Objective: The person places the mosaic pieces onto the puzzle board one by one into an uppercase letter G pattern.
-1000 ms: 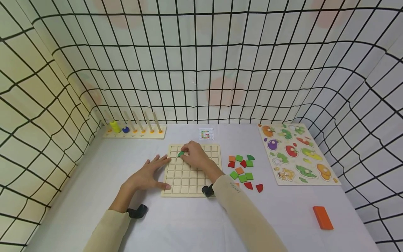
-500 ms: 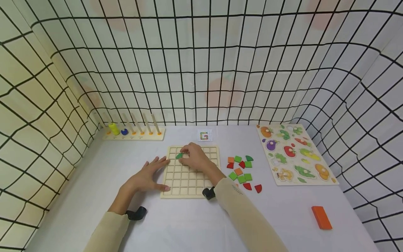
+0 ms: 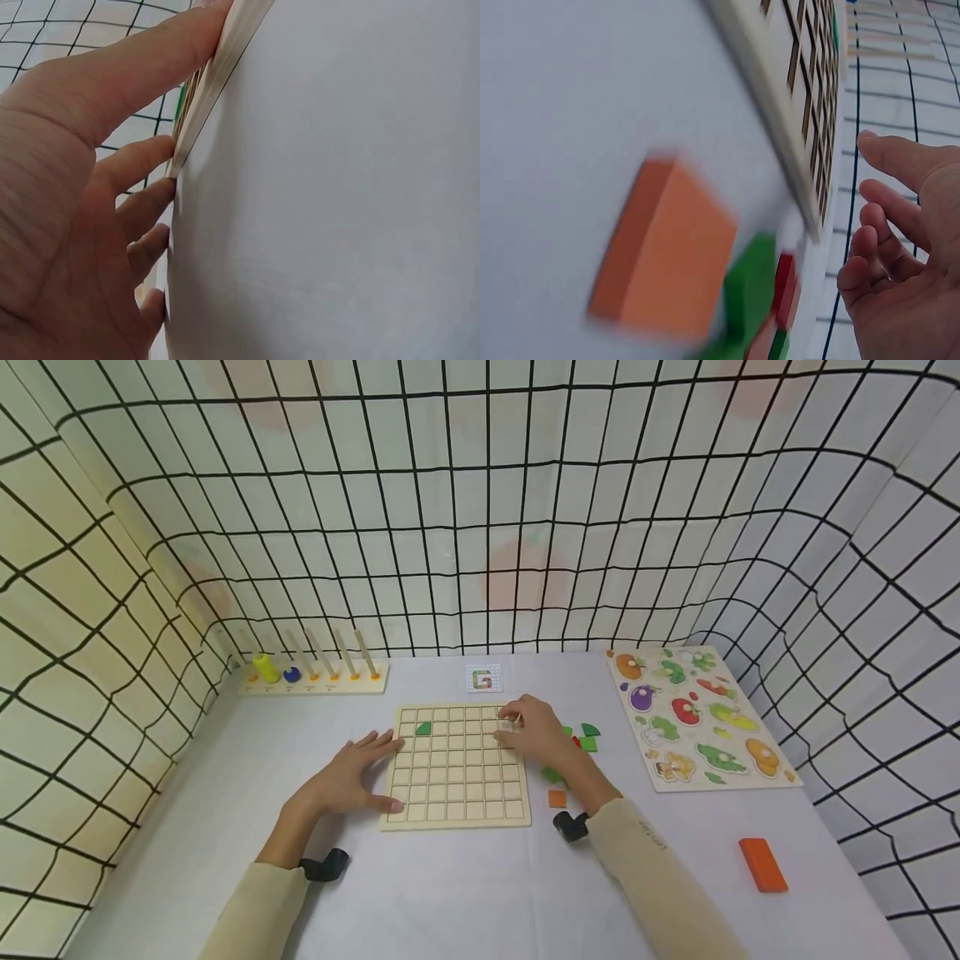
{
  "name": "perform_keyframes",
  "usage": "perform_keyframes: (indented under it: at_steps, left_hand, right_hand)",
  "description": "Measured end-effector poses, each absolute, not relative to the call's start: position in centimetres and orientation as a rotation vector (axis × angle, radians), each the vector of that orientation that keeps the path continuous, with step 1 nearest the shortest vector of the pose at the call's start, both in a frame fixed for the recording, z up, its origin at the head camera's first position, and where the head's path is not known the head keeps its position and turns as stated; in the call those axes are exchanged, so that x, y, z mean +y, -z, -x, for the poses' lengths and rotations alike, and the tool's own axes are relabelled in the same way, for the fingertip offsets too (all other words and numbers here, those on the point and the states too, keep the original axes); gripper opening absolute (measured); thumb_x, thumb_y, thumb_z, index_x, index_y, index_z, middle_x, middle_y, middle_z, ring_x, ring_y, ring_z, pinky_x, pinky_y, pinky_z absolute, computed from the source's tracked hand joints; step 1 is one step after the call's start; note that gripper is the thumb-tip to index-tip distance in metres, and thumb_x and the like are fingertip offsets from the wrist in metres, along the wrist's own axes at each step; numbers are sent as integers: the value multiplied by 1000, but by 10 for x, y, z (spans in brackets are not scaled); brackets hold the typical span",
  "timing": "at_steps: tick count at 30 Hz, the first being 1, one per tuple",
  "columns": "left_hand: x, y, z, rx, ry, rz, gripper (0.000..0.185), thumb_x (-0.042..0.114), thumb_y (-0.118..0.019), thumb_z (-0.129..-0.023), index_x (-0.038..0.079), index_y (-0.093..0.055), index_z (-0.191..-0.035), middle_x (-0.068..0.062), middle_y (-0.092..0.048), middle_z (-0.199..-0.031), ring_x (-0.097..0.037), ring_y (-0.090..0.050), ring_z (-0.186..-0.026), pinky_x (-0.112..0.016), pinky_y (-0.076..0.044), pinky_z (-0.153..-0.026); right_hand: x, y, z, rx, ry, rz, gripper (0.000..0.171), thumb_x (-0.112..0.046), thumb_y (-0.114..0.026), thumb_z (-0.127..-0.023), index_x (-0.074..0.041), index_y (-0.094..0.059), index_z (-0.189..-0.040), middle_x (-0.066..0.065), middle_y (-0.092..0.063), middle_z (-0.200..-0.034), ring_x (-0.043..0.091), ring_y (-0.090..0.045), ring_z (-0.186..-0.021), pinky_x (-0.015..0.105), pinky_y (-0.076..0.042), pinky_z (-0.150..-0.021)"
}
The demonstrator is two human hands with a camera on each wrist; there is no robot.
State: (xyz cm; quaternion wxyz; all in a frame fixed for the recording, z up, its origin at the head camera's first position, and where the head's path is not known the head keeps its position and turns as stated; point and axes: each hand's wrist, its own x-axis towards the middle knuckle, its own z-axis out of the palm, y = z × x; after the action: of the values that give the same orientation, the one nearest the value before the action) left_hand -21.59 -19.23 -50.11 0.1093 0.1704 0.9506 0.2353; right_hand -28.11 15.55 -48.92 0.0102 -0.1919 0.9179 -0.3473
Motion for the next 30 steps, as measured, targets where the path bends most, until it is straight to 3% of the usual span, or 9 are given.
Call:
perform_keyframes:
  at_steps: [13,17,30]
  left_hand:
    - [-190,498,214,2795,-747,-514,110,64,-83,-59,25,-37,-151,3,-24,-161,-27,-13,-152,-55,-5,-122]
    - [-190,500,215,2808,-738,-531,108,63,-82,-61,25,-37,-151,3,-24,-161,-26,-13,-152,-54,-5,-122]
    - [-187,502,216,2814,-735,-536,108,65,-82,-60,25,-38,-150,2,-25,-161,-26,-14,-152,-56,-5,-122]
  right_hand:
    - [232,496,272,2939,936,396,33,-27,-73,-87,-9,-69,-113,5,-59,-91,18,-48,-78,28,-42,-66]
    - [239,497,269,2923,936,367,32,-22,-73,-85,-7,-68,-113,8,-60,-96,19,-50,-80,28,-43,-67]
    - [241,500,268,2912,869,165,37,-29,-71,-87,-6,-67,-115,14,-63,-108,27,-55,-96,39,-51,-82]
